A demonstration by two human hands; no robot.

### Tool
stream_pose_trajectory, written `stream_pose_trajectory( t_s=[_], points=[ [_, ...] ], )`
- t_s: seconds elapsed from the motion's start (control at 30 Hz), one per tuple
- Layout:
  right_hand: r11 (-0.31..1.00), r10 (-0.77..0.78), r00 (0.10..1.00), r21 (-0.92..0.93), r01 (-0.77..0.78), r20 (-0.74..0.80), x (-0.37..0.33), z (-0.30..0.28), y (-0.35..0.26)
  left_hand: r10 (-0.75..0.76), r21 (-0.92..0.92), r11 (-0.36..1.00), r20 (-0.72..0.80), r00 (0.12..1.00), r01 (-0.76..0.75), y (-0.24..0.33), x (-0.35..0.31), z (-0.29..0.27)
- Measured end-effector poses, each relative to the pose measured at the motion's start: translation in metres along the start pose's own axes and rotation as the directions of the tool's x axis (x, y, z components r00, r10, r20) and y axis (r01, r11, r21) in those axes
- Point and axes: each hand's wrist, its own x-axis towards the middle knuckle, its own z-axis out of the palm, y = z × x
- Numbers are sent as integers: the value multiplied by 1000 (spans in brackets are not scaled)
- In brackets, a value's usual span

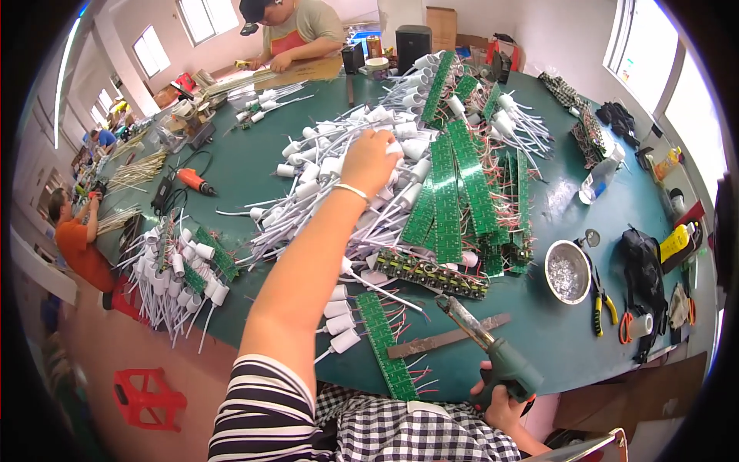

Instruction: The person solders wires and LED bulb housings onto LED circuit boards using a soldering gun.

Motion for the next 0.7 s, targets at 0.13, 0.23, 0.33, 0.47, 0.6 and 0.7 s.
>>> stream_pose_trajectory(
  t_s=[0.13,0.23,0.33,0.47,0.6,0.7],
  points=[
    [999,4,1000,33,-4,0,7,-2,13,199,-78,976,-82,976,-206,42,-52,-55],
    [989,149,977,-38,-145,155,4,-16,11,210,-45,977,107,972,-207,75,-126,-107],
    [962,246,957,78,-260,154,25,2,0,92,-75,995,397,913,-68,81,-206,-121],
    [925,269,937,212,-315,222,47,21,4,-94,-159,972,419,903,175,74,-282,-94],
    [928,270,922,178,-326,278,57,37,3,-278,-238,915,209,937,325,80,-300,-79],
    [946,232,935,162,-281,268,61,43,3,-196,-159,961,192,961,228,73,-297,-77]
  ],
)
